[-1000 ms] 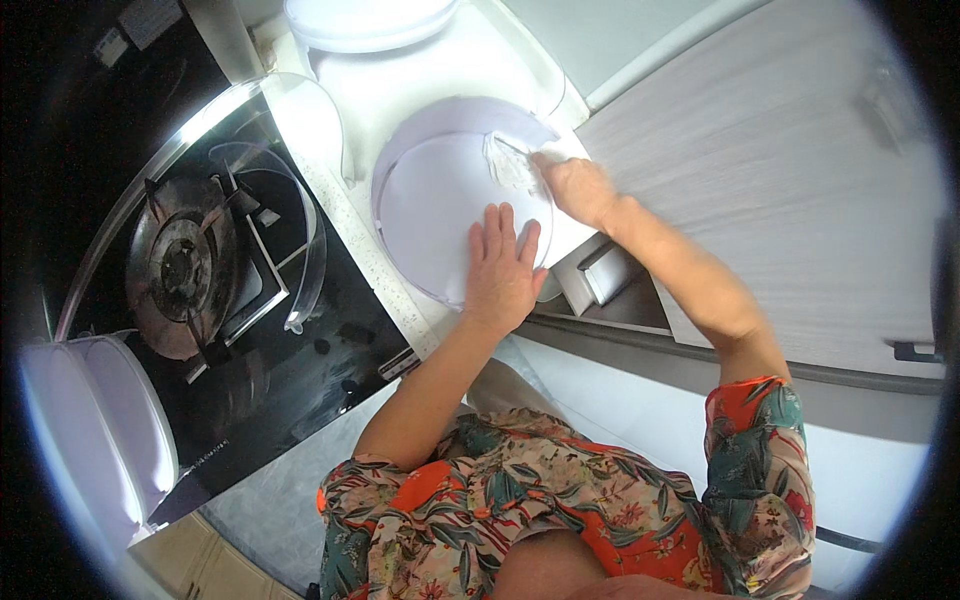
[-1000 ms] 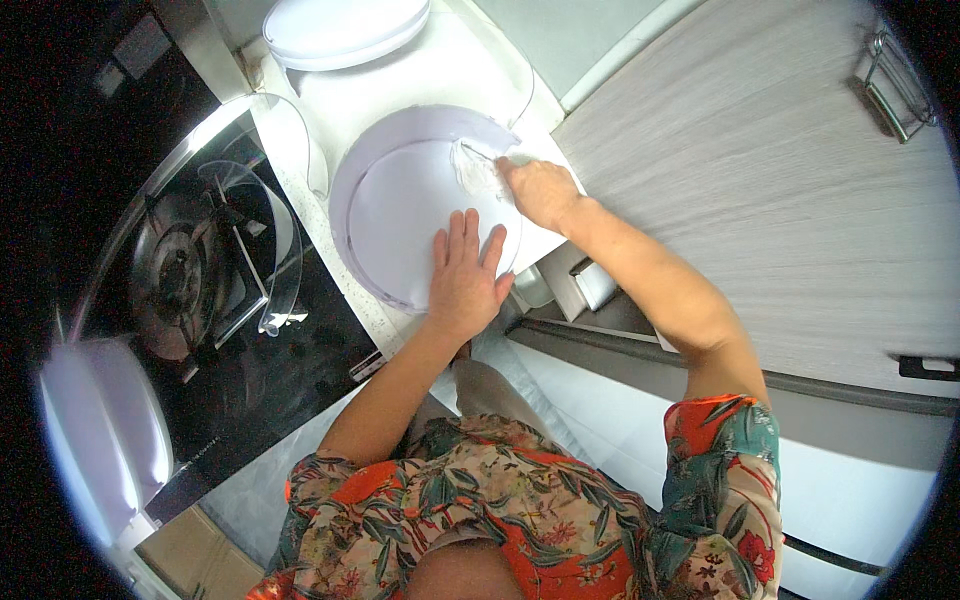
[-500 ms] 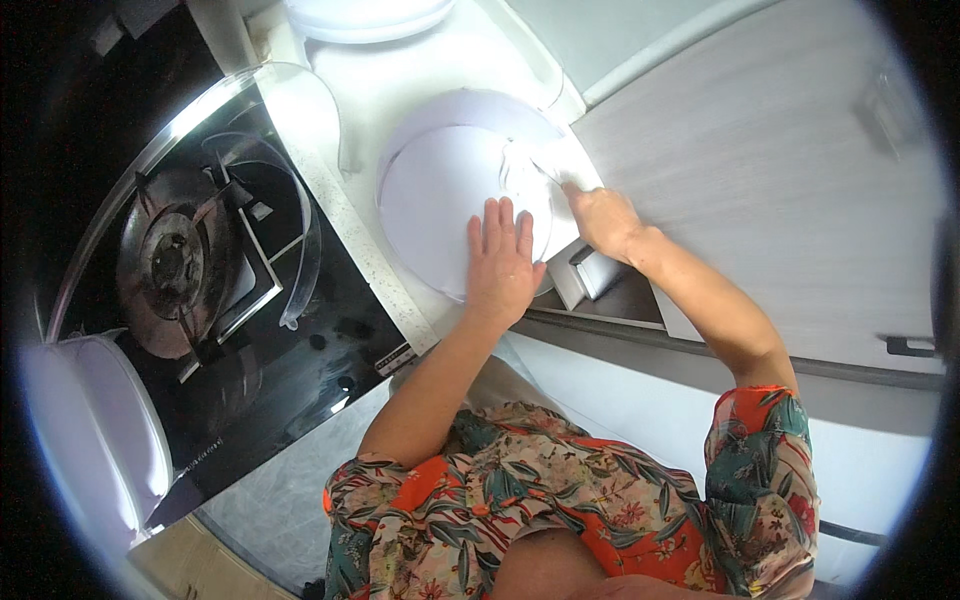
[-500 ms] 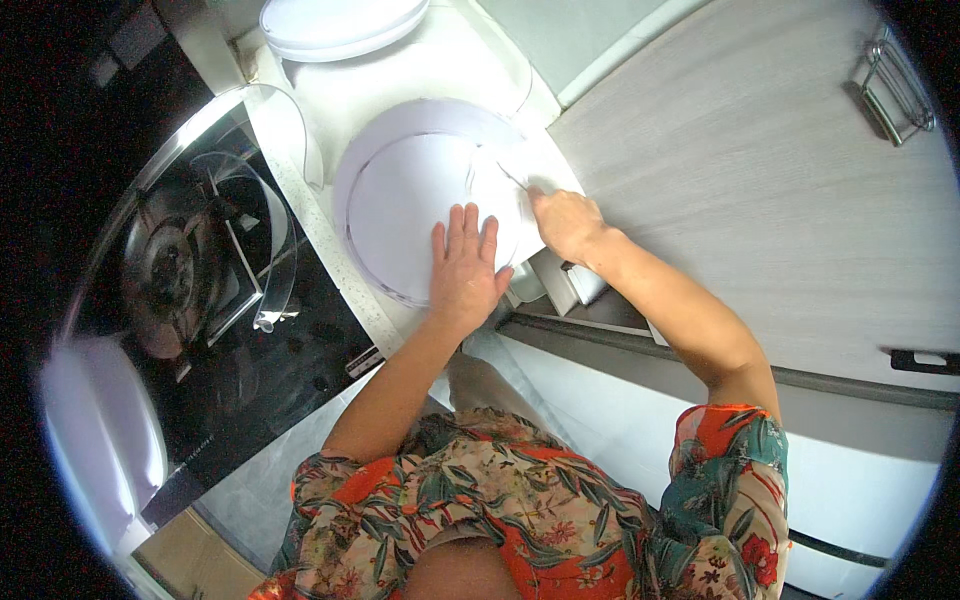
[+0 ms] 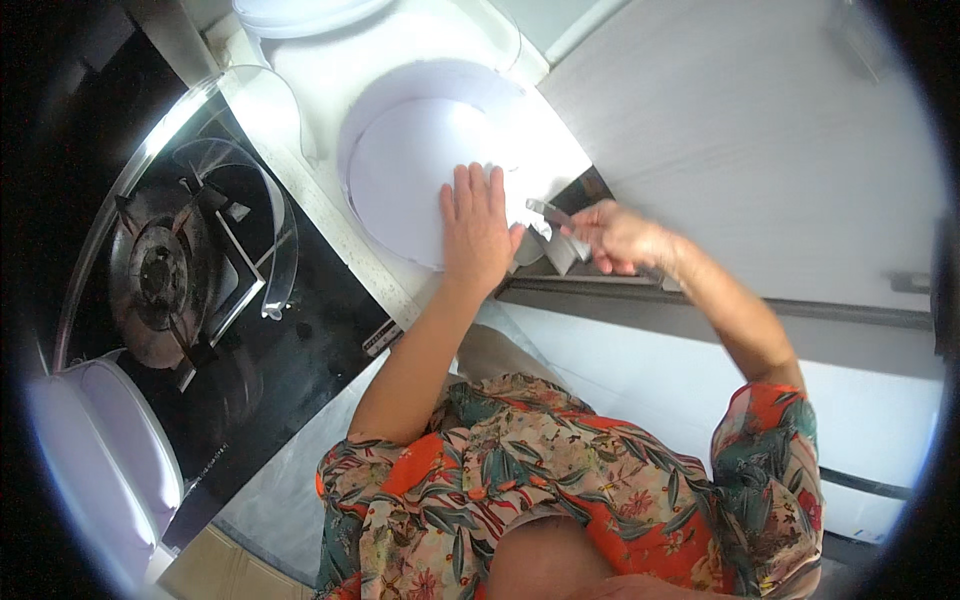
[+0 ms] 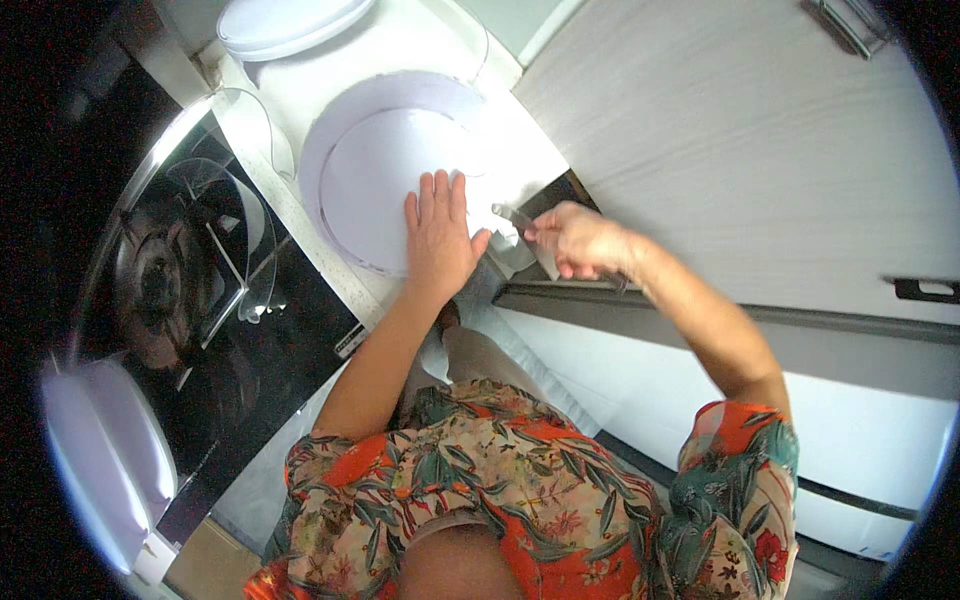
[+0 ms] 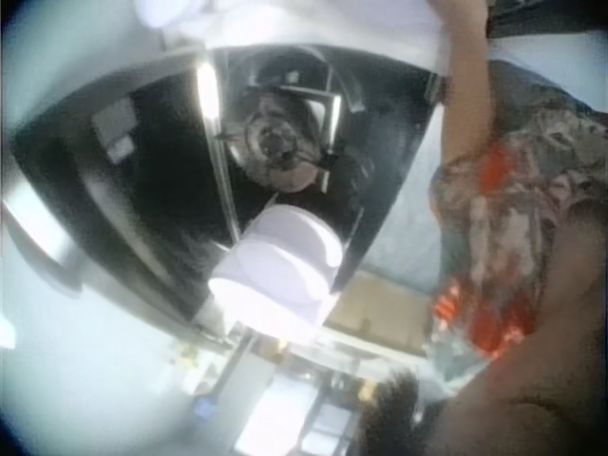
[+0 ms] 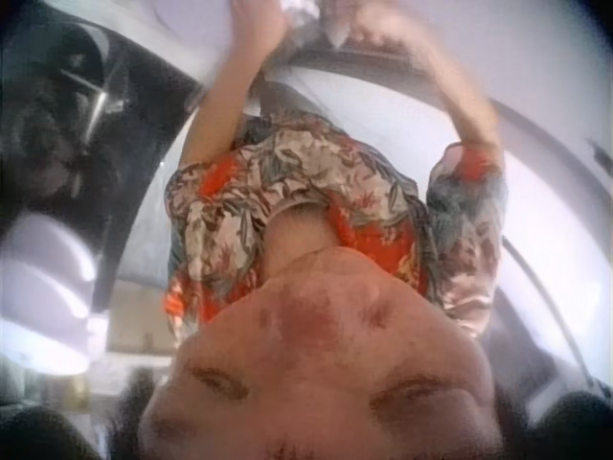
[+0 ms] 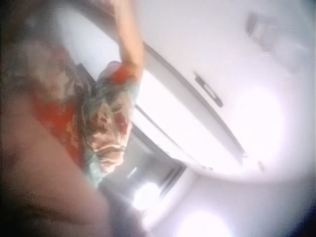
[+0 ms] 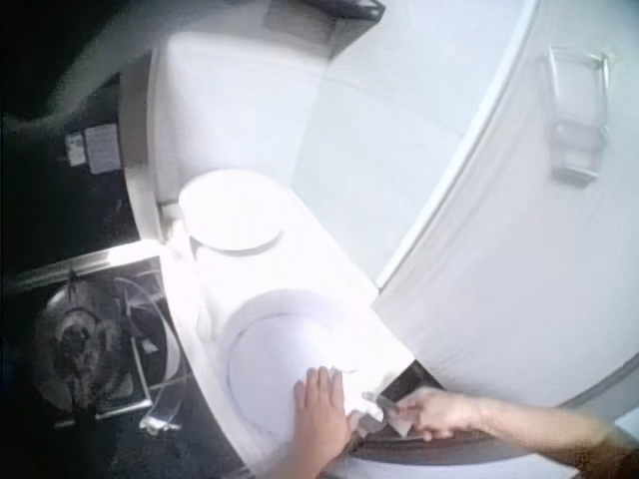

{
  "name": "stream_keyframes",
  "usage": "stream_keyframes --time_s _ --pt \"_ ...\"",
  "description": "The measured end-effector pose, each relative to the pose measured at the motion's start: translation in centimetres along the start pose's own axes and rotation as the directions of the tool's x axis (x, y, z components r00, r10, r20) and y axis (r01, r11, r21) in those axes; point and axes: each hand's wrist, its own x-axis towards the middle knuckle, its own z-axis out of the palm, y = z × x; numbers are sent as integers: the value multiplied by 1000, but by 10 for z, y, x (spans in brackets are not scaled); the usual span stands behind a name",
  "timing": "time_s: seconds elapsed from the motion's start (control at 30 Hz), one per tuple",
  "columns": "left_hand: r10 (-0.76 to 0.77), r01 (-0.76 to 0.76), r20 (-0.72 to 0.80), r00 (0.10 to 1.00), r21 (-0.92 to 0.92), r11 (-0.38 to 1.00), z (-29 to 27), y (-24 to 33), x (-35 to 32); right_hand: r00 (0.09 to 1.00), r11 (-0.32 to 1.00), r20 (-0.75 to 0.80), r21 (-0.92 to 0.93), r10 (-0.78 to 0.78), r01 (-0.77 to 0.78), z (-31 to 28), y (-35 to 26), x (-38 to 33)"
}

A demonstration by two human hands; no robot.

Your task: The person washes a white plastic lid in a sink and then uses a knife and a cloth to remove residue and wipe down the surfaces of the lid and a white plastic container.

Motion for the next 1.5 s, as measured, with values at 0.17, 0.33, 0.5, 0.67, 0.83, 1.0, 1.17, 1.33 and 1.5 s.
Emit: stream_keyframes --time_s 0.17,0.33,0.5,0.67,0.83,1.0,1.17,1.33,1.5 --pt "24 -24 -1 1000 -21 999 -1 -11 2 994 899 -105 -438 -35 -15 -28 -36 28" --pt "13 -19 108 994 47 999 -5 -16 -13 995 769 -95 -635 16 -73 -52 -51 61" --pt "-14 9 114 993 43 999 -7 -16 -14 984 834 104 -548 145 -65 -31 -56 32" --pt "-2 -7 67 998 128 992 4 -21 -10 957 907 236 -418 167 -55 -3 -60 22" --pt "32 -32 35 999 6 999 -2 -22 -8 940 986 333 -163 75 -21 -19 -40 29" --pt "62 -70 -36 997 -276 959 -8 -14 -11 957 986 280 165 -83 37 -39 -5 16" --pt "-174 84 -101 980 -581 810 -10 6 1 982 929 143 364 -122 63 -36 20 4" --pt "-366 499 458 810 -866 19 -7 2 22 995 894 -25 437 -96 97 -32 28 -6" --pt "-162 430 449 879 -892 -143 -7 4 40 977 889 -172 415 -130 191 -20 28 -18"
